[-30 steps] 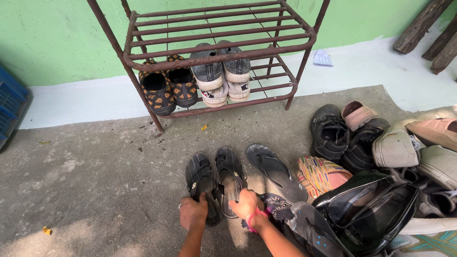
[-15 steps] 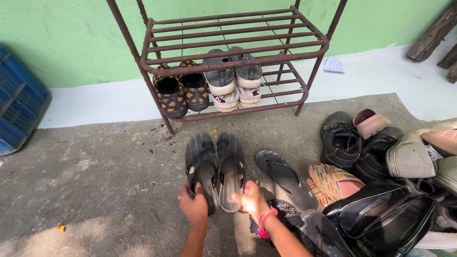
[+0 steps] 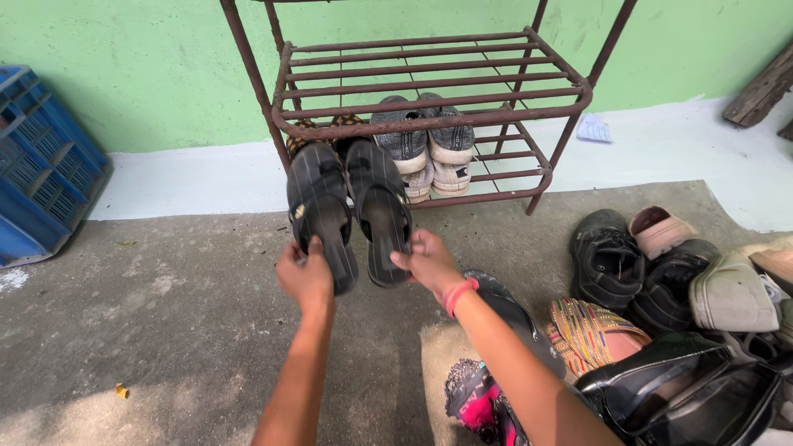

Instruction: The person wipes several pairs of shoes with a cloth, including sneakers, flip-flops, and formal shoes, then places them on a metal shoe rack.

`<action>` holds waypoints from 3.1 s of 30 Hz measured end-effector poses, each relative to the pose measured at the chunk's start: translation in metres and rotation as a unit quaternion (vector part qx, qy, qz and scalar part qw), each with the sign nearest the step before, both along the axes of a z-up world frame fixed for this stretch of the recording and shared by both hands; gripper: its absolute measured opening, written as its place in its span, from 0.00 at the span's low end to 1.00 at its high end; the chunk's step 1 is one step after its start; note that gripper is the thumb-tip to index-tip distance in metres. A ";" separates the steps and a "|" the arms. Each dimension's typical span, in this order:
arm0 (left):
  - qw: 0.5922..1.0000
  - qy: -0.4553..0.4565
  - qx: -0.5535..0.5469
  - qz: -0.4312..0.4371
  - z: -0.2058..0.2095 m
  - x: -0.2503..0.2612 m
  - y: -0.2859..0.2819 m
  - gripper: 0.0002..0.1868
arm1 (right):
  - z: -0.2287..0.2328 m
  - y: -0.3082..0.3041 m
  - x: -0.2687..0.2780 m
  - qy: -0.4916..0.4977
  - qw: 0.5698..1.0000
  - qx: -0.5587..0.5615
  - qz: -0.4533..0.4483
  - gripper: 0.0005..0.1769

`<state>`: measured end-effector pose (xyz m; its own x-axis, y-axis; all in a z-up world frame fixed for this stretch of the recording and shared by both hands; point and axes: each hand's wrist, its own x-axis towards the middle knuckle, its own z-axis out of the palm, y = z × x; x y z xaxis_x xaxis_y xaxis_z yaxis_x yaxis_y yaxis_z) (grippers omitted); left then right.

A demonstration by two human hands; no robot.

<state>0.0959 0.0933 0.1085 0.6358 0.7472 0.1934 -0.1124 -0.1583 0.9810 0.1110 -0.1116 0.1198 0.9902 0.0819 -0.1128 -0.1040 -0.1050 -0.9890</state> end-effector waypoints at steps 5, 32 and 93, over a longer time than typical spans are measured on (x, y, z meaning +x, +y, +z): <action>0.999 0.024 -0.025 0.023 0.028 0.054 0.014 0.17 | 0.036 0.019 0.040 -0.009 1.000 -0.010 -0.014 0.20; 0.991 0.096 -0.089 -0.013 0.052 0.161 0.035 0.21 | 0.046 0.060 0.141 -0.207 0.935 -0.239 -0.157 0.23; 0.882 0.196 0.418 -0.093 0.067 0.155 0.040 0.31 | 0.067 0.069 0.159 -0.318 0.826 -0.464 -0.040 0.24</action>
